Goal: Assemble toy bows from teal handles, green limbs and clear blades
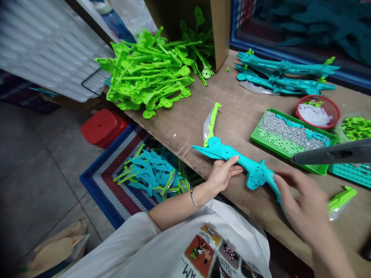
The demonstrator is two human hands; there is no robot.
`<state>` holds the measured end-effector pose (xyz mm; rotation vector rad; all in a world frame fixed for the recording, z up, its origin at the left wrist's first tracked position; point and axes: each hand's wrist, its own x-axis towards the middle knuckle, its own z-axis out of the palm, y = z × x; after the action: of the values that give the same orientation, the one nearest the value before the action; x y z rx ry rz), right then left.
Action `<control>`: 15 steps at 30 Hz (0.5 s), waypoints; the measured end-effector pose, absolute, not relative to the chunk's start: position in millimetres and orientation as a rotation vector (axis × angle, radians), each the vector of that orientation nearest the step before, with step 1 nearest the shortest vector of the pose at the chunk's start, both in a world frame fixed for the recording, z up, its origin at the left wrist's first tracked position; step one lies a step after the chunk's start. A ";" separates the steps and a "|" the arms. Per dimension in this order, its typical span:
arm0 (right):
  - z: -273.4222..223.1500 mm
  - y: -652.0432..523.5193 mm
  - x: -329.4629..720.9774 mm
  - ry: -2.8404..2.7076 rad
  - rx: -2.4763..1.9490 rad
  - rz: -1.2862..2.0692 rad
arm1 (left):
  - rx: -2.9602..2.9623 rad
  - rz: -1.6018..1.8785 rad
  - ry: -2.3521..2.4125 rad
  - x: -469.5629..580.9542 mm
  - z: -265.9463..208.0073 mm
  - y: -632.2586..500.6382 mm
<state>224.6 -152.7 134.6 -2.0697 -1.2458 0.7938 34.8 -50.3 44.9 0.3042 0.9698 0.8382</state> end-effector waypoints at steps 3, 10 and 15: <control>110.8 -50.1 182.1 -1.614 -1.807 0.838 | 0.295 0.852 0.944 38.6 42.5 -55.1; 73.3 24.9 127.3 -1.900 -2.046 0.877 | 0.382 0.672 0.842 21.3 39.0 -50.0; 79.3 16.6 124.3 -2.034 -2.260 0.767 | 0.425 0.826 0.916 -30.6 45.6 -36.1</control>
<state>124.3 16.6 79.3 -2.2604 -2.0339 0.7669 -30.6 -36.1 45.6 0.4254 0.9160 0.8259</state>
